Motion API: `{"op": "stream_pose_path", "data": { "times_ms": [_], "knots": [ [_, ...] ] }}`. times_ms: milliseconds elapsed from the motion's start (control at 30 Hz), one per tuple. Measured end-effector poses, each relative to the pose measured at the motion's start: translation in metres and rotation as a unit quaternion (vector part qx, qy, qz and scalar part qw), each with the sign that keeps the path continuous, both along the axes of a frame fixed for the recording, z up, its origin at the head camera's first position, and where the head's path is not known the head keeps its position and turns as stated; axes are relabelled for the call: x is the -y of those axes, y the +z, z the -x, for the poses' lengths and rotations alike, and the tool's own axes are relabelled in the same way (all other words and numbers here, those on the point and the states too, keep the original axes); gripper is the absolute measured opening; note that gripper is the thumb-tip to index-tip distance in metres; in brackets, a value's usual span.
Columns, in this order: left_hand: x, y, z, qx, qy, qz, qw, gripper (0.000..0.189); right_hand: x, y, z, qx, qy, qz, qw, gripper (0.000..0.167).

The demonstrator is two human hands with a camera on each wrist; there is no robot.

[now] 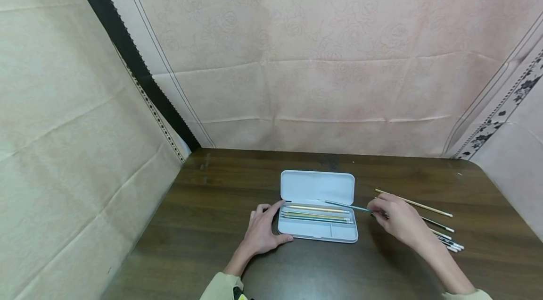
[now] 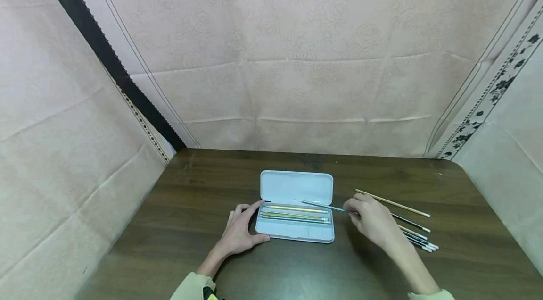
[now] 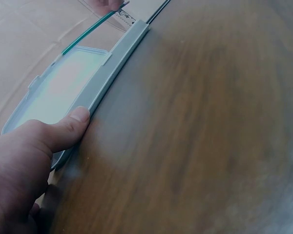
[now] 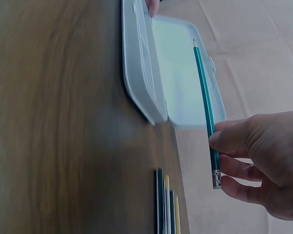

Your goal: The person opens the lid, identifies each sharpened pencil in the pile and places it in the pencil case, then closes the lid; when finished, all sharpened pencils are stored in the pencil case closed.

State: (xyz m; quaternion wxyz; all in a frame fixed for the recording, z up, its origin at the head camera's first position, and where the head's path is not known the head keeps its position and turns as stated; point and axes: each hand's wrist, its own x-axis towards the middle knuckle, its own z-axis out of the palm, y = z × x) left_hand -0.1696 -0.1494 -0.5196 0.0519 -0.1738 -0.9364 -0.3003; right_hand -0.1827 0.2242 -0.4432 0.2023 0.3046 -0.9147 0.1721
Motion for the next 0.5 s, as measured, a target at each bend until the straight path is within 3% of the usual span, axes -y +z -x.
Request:
{"op": "stream_pose_path", "data": {
  "times_ms": [233, 500],
  "knots": [
    [0.000, -0.001, 0.000, 0.000, 0.004, 0.003, 1.0000, 0.092, 0.029, -0.004, 0.005, 0.062, -0.012, -0.015, 0.9979, 0.025],
    [-0.001, 0.000, 0.000, 0.006, 0.006, -0.001, 1.0000, 0.093, 0.057, -0.011, 0.011, 0.092, 0.009, -0.025, 0.9954, 0.021]
  ]
}}
